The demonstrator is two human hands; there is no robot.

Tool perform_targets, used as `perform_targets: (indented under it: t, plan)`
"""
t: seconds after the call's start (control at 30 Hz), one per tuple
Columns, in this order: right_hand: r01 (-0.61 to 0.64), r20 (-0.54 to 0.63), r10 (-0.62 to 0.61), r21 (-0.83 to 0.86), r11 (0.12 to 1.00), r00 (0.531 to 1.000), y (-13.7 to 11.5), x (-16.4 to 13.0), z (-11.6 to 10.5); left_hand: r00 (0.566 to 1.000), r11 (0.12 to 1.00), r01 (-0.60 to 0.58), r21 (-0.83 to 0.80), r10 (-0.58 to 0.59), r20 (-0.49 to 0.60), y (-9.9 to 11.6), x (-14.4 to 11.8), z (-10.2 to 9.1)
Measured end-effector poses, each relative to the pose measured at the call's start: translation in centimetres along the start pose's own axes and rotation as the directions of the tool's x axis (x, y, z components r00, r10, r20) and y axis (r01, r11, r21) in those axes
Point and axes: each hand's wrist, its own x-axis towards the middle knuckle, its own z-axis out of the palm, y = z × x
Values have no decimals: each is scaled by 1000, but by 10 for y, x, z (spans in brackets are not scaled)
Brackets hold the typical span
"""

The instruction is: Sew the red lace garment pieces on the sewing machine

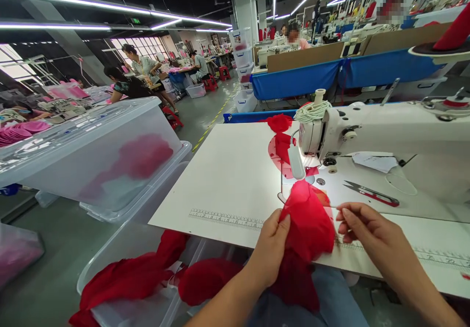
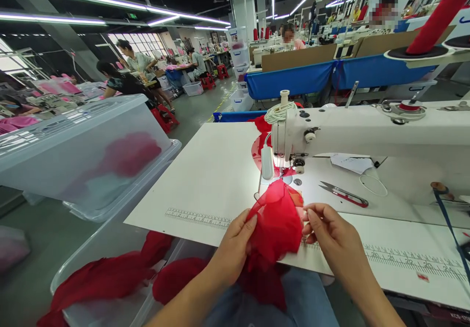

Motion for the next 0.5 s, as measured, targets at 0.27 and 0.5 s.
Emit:
perform_targets:
  t: [0.27,0.5]
  plan:
    - [-29,154,67,-239,971,986,8,-7,5,981,685,128,-718,-192,-9,8,1,11]
    - [69,28,-65,-164,984,997,4,-5,11,978,657,74,-750,-193,-73,9,1,25]
